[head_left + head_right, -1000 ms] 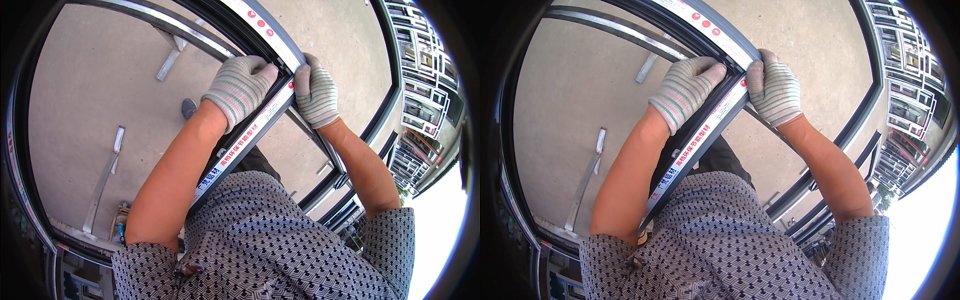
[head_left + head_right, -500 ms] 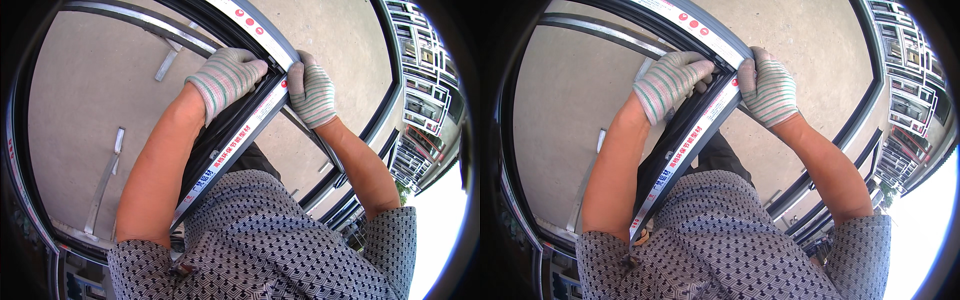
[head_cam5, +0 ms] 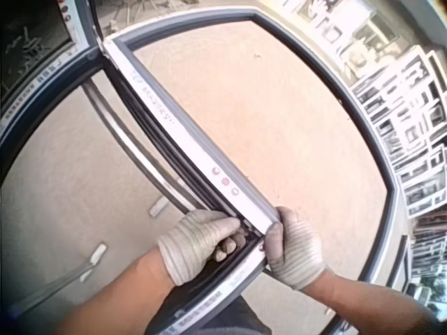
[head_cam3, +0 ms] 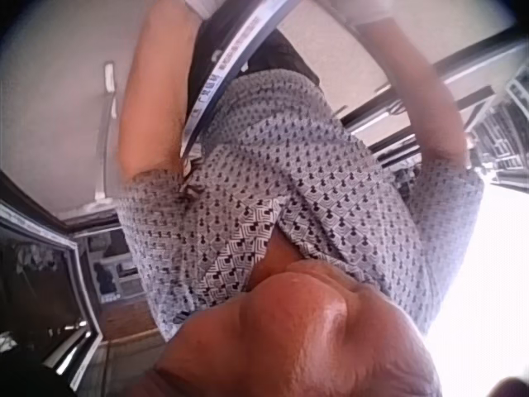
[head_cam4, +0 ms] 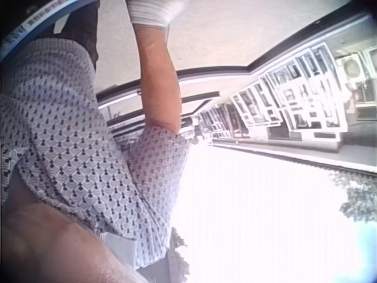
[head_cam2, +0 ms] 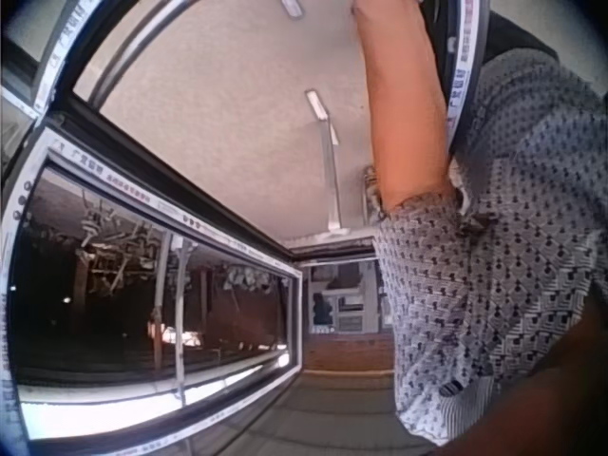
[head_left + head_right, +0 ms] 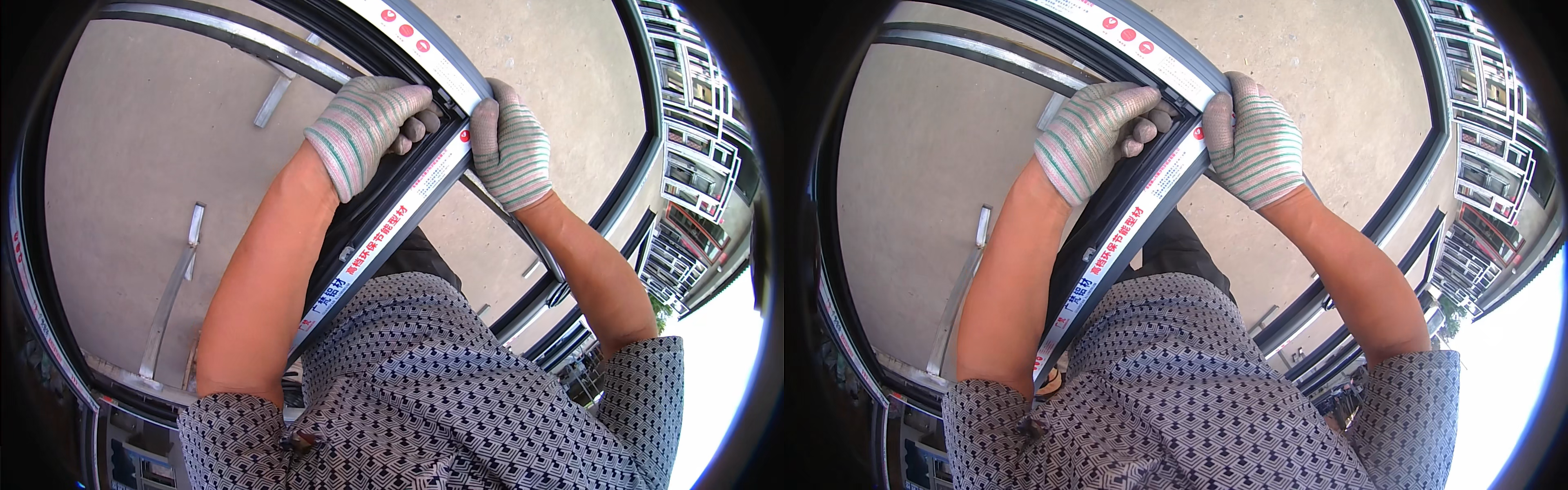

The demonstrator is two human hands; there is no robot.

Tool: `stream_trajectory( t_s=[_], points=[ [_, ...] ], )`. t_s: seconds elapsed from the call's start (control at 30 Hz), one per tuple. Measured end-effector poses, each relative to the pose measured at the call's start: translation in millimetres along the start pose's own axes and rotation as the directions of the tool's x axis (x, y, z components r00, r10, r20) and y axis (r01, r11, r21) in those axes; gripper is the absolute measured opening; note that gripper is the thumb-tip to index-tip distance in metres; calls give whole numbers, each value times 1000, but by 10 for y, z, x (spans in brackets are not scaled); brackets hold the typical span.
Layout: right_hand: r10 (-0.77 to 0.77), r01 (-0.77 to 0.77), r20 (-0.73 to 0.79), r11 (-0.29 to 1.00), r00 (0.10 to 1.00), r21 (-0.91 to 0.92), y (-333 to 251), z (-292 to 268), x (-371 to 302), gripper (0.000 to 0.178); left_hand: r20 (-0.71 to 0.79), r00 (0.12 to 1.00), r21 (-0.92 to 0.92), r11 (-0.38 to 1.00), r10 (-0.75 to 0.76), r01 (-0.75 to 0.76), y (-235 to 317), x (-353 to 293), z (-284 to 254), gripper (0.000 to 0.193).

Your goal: The person presses a black rubber seal into the groove of a window frame by hand. They work along the edges and corners, ensuring the seal is fully seated in the channel.

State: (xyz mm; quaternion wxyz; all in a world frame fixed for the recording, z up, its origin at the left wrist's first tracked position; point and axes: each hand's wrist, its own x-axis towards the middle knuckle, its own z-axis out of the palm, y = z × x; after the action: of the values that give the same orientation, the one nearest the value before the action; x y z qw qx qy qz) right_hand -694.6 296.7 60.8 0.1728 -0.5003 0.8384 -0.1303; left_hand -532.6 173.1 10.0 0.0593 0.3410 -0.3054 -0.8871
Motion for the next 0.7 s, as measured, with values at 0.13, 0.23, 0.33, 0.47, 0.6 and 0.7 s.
stream_trajectory(
  t_s=[0.13,0.23,0.33,0.47,0.6,0.7],
  points=[
    [21,-20,8,1000,1000,-22,23,18,27,40,-2,1000,101,995,-11,11,16,4,1,24],
    [37,-37,14,999,999,-38,70,27,2,44,6,1000,301,954,8,-9,33,-17,-8,30],
    [46,-46,3,999,999,-6,50,40,-39,45,56,997,579,811,61,-82,-52,-159,-177,32],
    [42,-42,1,999,999,-5,65,51,-46,47,102,994,758,644,44,-106,-138,-715,-534,36],
    [70,-70,11,997,997,18,31,43,-48,48,5,998,754,656,-63,37,-240,-1373,-698,32],
    [44,-44,4,998,999,40,76,53,-39,48,-57,998,751,658,-4,45,-386,-1647,-782,27]
  ],
)
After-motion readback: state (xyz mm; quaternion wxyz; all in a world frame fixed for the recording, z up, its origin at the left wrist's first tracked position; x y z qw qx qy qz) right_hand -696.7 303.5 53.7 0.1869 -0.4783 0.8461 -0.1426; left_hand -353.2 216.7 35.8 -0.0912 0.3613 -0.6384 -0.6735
